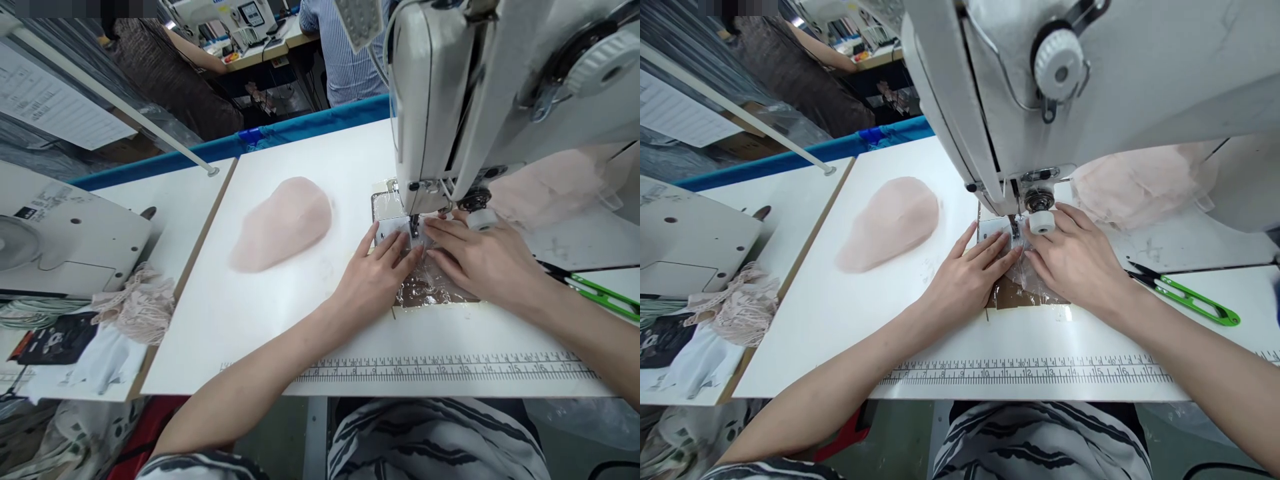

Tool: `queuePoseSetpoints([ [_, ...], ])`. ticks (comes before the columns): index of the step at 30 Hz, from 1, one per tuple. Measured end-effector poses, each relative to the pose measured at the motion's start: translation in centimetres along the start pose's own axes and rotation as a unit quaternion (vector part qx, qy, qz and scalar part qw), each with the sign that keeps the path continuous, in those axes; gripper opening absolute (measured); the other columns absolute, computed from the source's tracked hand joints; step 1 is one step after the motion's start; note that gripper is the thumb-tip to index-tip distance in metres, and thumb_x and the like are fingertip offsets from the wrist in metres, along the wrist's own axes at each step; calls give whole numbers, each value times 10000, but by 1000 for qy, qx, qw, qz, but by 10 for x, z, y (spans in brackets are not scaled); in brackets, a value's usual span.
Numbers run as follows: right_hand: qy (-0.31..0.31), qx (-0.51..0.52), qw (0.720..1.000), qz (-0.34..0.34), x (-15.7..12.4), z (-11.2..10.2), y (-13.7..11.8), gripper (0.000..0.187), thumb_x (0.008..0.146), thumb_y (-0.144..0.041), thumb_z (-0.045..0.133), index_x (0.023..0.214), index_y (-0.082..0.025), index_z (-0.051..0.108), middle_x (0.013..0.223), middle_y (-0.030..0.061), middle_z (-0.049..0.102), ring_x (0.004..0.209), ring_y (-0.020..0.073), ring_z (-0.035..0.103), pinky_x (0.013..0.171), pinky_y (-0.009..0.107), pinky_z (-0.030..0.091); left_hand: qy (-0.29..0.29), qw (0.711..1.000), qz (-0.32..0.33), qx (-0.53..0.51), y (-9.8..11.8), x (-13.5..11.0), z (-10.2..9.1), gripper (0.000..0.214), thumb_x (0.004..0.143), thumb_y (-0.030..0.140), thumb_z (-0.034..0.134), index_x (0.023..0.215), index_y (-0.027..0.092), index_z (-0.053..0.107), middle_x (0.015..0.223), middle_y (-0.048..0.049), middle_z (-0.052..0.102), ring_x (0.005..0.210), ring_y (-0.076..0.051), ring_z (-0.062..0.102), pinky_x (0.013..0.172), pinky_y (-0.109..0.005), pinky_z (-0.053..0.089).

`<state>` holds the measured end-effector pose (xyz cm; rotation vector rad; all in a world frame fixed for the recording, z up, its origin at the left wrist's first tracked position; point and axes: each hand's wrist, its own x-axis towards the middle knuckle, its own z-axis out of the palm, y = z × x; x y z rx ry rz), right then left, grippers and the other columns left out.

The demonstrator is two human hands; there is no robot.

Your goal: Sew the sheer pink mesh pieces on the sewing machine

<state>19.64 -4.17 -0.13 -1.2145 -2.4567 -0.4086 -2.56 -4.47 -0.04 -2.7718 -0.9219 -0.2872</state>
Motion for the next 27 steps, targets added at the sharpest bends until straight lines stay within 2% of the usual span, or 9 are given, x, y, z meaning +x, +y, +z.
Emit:
queuePoseSetpoints([
  [3,25,42,998,-39,-4,-8,-5,349,995,-355,452,1109,-152,712,1066,98,757,972,257,673,919,415,467,-2,1000,-5,-5,0,0,0,454,942,66,418,1378,70,547,1386,-209,584,1335,-303,545,1182,-601,342],
  [6,15,67,995,-77,-8,-13,-11,383,955,-432,501,1040,-118,702,1062,122,741,978,268,664,963,419,463,7,1000,-7,-9,1,-1,2,444,956,95,424,1384,61,539,1396,-215,574,1335,-309,543,1183,-591,347],
  [9,22,38,996,-83,-9,-12,-14,232,920,-218,533,1044,-110,696,1038,111,742,961,244,671,950,383,474,19,1000,-16,-14,2,-1,4,454,961,64,384,1394,56,522,1401,-196,576,1339,-287,542,1196,-571,342],
  [12,48,20,994,-96,-7,-10,-12,198,913,-97,545,963,-187,713,1031,43,760,922,196,686,898,343,488,32,999,-20,-15,2,-3,4,445,959,44,361,1375,18,518,1382,-182,597,1331,-268,551,1209,-551,337],
  [17,78,48,986,-138,-5,-15,-8,194,901,-69,592,894,-200,734,974,6,780,906,178,702,822,324,518,45,999,-4,-2,2,-7,3,399,962,96,414,1321,29,575,1360,-163,619,1283,-272,595,1204,-555,348],
  [27,82,69,985,-132,-7,-12,-8,179,908,-76,597,916,-181,742,970,16,782,915,188,716,802,340,557,60,998,-4,-2,2,-5,2,375,953,97,445,1279,13,612,1311,-160,654,1235,-271,631,1189,-553,378],
])
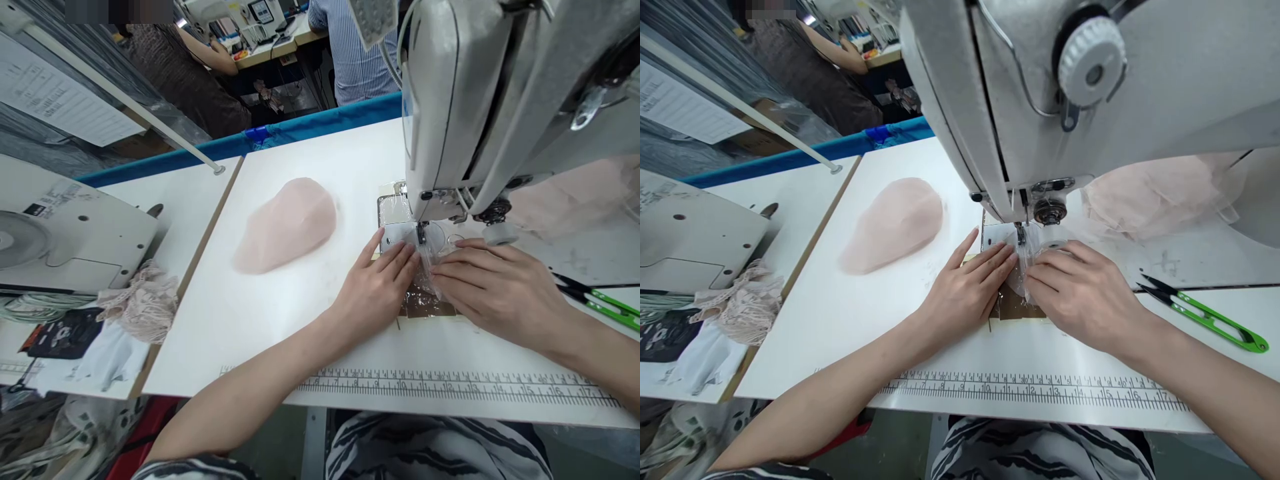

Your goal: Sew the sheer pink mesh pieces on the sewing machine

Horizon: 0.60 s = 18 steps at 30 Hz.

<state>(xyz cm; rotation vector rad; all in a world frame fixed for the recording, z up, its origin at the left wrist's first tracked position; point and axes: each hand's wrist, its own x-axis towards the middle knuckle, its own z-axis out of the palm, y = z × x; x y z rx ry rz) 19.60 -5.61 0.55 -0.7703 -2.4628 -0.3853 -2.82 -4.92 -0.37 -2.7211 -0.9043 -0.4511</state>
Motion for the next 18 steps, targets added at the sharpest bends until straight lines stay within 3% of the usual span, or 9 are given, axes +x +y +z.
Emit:
queuePoseSetpoints([
  [18,-4,-27,1000,3,1,7,9,163,911,-81,600,913,-199,713,991,0,775,889,166,687,703,304,453,-27,999,-15,-13,-7,5,3,425,947,113,420,1334,15,568,1372,-183,603,1305,-282,575,1210,-590,315],
])
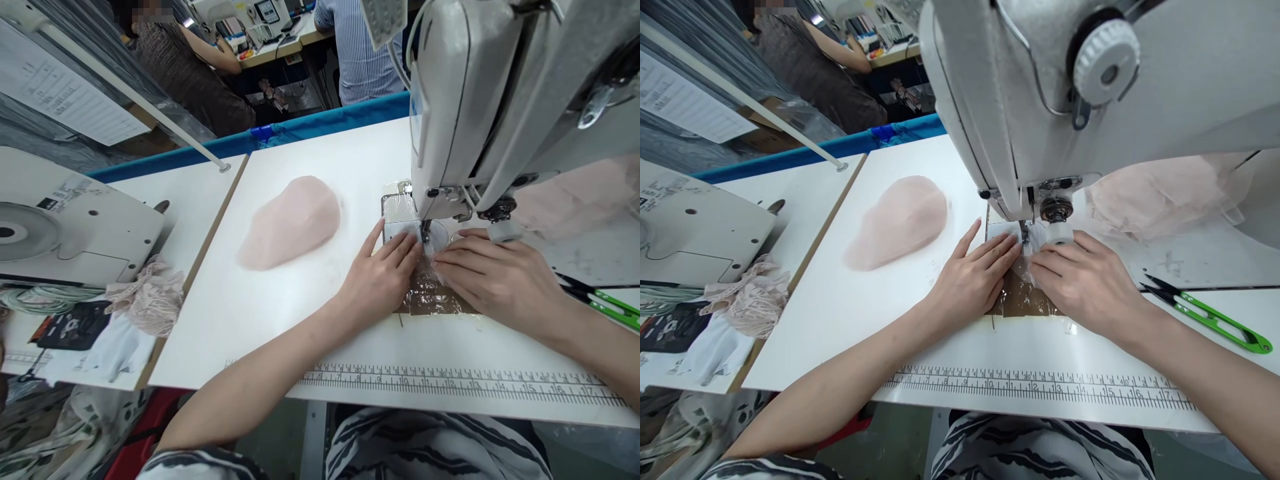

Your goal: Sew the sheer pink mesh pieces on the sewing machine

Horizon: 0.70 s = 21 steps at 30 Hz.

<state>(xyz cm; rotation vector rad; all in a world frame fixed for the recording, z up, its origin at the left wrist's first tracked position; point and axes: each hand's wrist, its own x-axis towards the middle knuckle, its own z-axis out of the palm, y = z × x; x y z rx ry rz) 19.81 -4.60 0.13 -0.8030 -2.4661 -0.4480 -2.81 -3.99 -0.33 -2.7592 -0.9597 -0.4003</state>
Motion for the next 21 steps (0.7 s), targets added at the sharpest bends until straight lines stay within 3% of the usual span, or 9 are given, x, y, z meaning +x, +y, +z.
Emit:
queuePoseSetpoints([
  [14,-16,13,999,29,-4,-3,-8,178,962,-159,568,977,-192,743,1058,14,772,1018,194,687,873,369,468,52,998,-5,-25,6,-3,0,366,957,178,438,1226,64,658,1259,-141,690,1191,-249,661,1215,-567,319],
  [21,-18,3,999,45,-1,-2,-7,221,990,-239,544,1013,-153,746,1054,46,770,945,214,700,882,407,476,42,999,-19,-19,-1,3,2,389,968,183,410,1266,58,627,1298,-146,667,1223,-252,640,1225,-586,286],
])
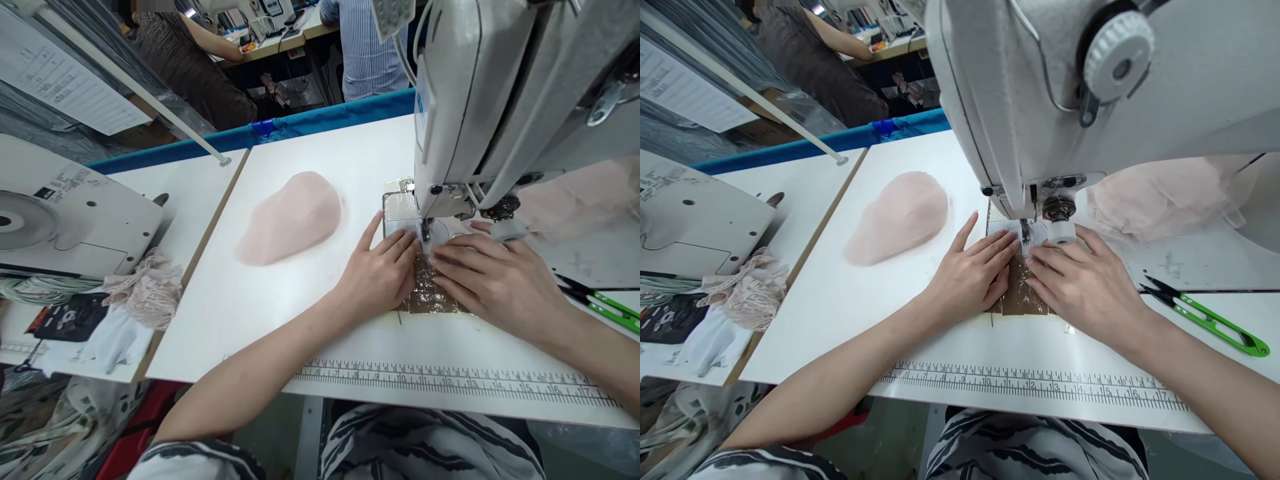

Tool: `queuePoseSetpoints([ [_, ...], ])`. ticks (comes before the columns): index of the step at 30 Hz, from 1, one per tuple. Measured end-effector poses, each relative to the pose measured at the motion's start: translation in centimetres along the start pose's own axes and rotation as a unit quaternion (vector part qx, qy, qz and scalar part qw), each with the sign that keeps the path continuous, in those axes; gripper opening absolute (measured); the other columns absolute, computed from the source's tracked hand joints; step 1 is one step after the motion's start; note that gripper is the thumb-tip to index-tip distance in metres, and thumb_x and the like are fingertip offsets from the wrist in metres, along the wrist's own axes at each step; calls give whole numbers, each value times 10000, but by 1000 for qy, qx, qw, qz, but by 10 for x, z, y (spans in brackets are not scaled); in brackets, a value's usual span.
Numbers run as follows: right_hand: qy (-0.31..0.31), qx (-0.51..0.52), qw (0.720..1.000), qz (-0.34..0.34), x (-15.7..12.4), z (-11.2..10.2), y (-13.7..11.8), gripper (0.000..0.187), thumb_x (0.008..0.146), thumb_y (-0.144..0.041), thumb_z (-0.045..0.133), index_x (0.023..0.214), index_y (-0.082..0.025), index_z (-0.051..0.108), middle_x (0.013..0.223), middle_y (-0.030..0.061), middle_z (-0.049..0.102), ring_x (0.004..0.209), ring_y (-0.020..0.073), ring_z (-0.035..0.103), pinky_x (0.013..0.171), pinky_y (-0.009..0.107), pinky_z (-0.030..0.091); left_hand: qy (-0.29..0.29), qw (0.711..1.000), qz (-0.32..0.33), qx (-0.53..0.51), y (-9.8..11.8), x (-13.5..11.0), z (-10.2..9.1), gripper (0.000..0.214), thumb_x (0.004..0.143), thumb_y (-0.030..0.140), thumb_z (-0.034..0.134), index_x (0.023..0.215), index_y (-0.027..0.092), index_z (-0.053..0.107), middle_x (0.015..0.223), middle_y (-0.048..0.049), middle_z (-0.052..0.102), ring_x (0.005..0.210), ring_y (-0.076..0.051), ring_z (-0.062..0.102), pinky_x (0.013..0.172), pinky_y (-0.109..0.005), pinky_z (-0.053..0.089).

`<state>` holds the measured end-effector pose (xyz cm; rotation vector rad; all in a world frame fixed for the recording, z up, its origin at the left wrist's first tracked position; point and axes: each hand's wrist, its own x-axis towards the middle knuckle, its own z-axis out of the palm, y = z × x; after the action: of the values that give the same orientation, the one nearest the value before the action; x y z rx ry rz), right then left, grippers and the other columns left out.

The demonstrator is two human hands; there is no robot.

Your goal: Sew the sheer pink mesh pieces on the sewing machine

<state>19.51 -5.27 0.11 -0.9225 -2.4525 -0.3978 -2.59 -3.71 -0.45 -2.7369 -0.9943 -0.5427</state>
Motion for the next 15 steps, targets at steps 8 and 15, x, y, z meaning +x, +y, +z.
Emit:
queuePoseSetpoints([
  [8,-15,-29,999,-3,2,4,7,226,966,-279,585,1079,-156,738,1082,81,760,984,261,696,903,465,497,-29,999,-35,-17,-6,5,4,429,980,222,396,1330,56,581,1379,-162,603,1294,-279,586,1230,-626,227],
  [15,-39,-48,998,9,6,6,12,225,974,-306,558,1082,-245,747,1106,44,758,979,270,695,900,476,501,-54,995,-71,-37,-11,8,7,472,997,270,382,1398,66,525,1454,-157,530,1378,-301,497,1232,-643,176],
])
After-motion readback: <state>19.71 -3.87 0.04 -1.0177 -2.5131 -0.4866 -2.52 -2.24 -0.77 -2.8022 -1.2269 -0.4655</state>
